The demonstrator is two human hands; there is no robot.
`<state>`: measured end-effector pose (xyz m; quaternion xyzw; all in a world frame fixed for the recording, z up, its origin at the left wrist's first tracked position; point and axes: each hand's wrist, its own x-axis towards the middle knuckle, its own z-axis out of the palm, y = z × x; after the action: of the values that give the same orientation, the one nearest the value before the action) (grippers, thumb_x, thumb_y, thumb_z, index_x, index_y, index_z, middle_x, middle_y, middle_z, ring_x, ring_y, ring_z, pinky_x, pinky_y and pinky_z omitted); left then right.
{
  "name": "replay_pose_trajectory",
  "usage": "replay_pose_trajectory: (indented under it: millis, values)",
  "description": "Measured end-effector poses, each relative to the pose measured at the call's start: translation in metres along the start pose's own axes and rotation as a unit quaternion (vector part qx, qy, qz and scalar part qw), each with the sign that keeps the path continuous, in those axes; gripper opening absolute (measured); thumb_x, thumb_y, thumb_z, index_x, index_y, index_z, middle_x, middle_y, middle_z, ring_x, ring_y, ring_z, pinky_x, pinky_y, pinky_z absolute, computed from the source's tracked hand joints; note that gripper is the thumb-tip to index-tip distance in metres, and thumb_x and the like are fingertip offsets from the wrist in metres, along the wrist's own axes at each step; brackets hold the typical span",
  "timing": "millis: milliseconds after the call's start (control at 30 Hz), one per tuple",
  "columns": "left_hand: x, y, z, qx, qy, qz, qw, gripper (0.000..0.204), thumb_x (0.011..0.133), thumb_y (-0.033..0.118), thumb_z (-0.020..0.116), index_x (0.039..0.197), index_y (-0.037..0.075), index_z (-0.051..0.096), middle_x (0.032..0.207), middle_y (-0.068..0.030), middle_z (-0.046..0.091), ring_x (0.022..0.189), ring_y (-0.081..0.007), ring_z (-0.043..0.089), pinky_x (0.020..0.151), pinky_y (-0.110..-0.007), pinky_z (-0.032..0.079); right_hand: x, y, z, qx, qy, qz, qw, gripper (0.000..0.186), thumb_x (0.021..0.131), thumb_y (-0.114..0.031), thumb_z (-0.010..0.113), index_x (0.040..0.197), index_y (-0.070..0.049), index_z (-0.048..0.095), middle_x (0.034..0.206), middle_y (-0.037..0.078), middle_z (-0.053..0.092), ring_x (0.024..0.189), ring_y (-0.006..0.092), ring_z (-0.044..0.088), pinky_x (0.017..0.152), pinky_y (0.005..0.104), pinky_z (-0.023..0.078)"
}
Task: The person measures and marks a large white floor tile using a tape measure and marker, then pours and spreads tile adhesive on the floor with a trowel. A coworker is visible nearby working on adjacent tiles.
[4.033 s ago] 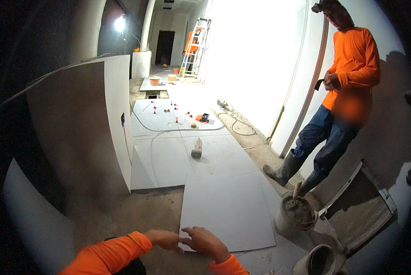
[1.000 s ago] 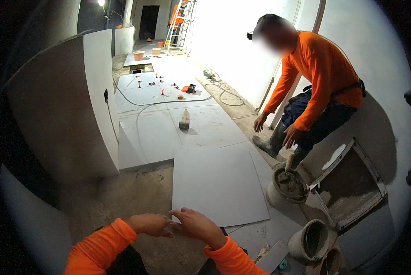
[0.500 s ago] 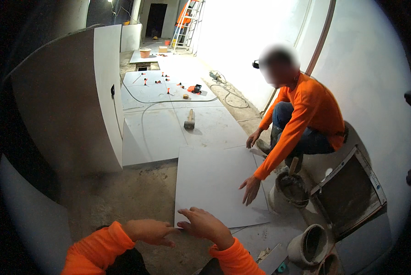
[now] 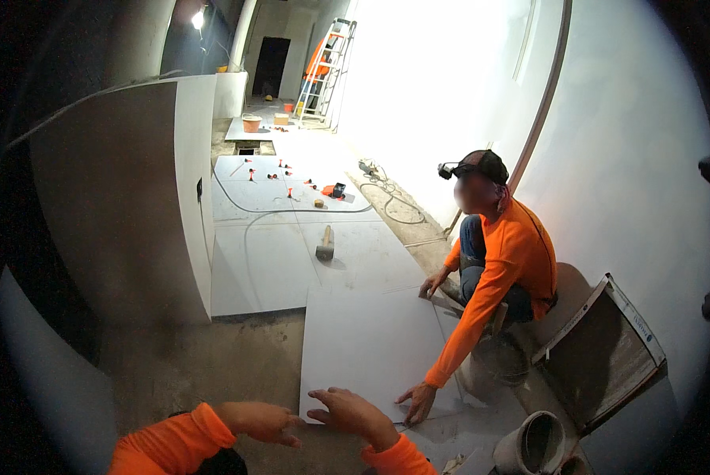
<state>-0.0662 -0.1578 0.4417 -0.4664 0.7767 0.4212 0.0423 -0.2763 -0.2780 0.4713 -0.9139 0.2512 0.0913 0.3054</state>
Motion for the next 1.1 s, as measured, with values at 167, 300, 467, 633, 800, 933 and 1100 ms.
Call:
replay_pose_trajectory:
  millis: [167,300,467,633,800,933,1100]
  values:
    - [0.002,-0.003,-0.002,0.01,-0.003,-0.005,1.0,0.077,0.103,0.064,0.046,0.151,0.004,0.045,0.134,-0.03,0.06,0.124,-0.0451,0.06,0.105,-0.051,0.049,-0.002,0.002,0.001,-0.007,0.035,-0.024,0.999,0.054,0.1,-0.038,0.064,0.142,-0.005,0.054,0.129,0.025,0.064,0.12,0.0429,0.062,0.102,0.0499,0.051]
    - [0.006,-0.004,-0.002,0.018,-0.007,-0.004,1.0,0.077,0.102,0.065,0.048,0.15,0.004,0.047,0.135,-0.0297,0.06,0.124,-0.0449,0.06,0.105,-0.051,0.049,-0.005,0.007,0.003,0.005,0.056,-0.05,0.997,0.052,0.101,-0.037,0.063,0.139,-0.003,0.055,0.125,0.026,0.065,0.119,0.0434,0.062,0.101,0.0501,0.052]
    - [0.007,-0.002,-0.002,0.017,-0.005,-0.013,1.0,0.079,0.101,0.065,0.051,0.15,0.003,0.047,0.136,-0.0297,0.06,0.124,-0.0448,0.06,0.105,-0.051,0.049,-0.008,0.004,0.001,0.008,0.048,-0.048,0.998,0.052,0.101,-0.037,0.063,0.139,-0.002,0.054,0.125,0.027,0.065,0.119,0.0432,0.062,0.101,0.0503,0.051]
    - [0.003,0.001,-0.005,-0.006,-0.004,-0.021,1.0,0.079,0.1,0.063,0.054,0.152,0.003,0.046,0.137,-0.0295,0.059,0.125,-0.0446,0.06,0.106,-0.05,0.049,-0.011,-0.003,-0.004,-0.006,0.035,-0.023,0.999,0.053,0.101,-0.038,0.064,0.139,-0.002,0.055,0.125,0.026,0.065,0.118,0.0425,0.063,0.101,0.0493,0.051]
    - [-0.001,0.003,-0.009,-0.002,-0.007,-0.023,1.0,0.078,0.101,0.062,0.054,0.152,0.004,0.045,0.141,-0.0278,0.057,0.128,-0.0433,0.058,0.107,-0.05,0.048,-0.006,-0.004,-0.004,-0.009,0.049,-0.029,0.998,0.047,0.102,-0.029,0.062,0.143,-0.007,0.055,0.128,0.024,0.065,0.119,0.0407,0.063,0.1,0.0467,0.051]
    - [-0.01,0.008,-0.011,0.004,0.006,-0.027,1.0,0.076,0.101,0.062,0.053,0.15,0.005,0.047,0.141,-0.0272,0.057,0.128,-0.0434,0.058,0.107,-0.051,0.048,0.001,0.0,0.0,0.015,0.094,-0.065,0.993,0.037,0.102,-0.017,0.059,0.138,-0.005,0.059,0.126,0.023,0.066,0.113,0.0408,0.065,0.095,0.0472,0.052]
    - [-0.03,0.025,-0.018,0.029,0.031,-0.049,0.998,0.074,0.101,0.062,0.052,0.149,0.005,0.048,0.136,-0.0269,0.059,0.123,-0.0444,0.061,0.102,-0.052,0.05,0.015,-0.002,0.011,-0.002,0.136,-0.09,0.987,0.034,0.101,-0.017,0.06,0.132,-0.005,0.063,0.122,0.021,0.069,0.107,0.0391,0.067,0.095,0.0474,0.052]
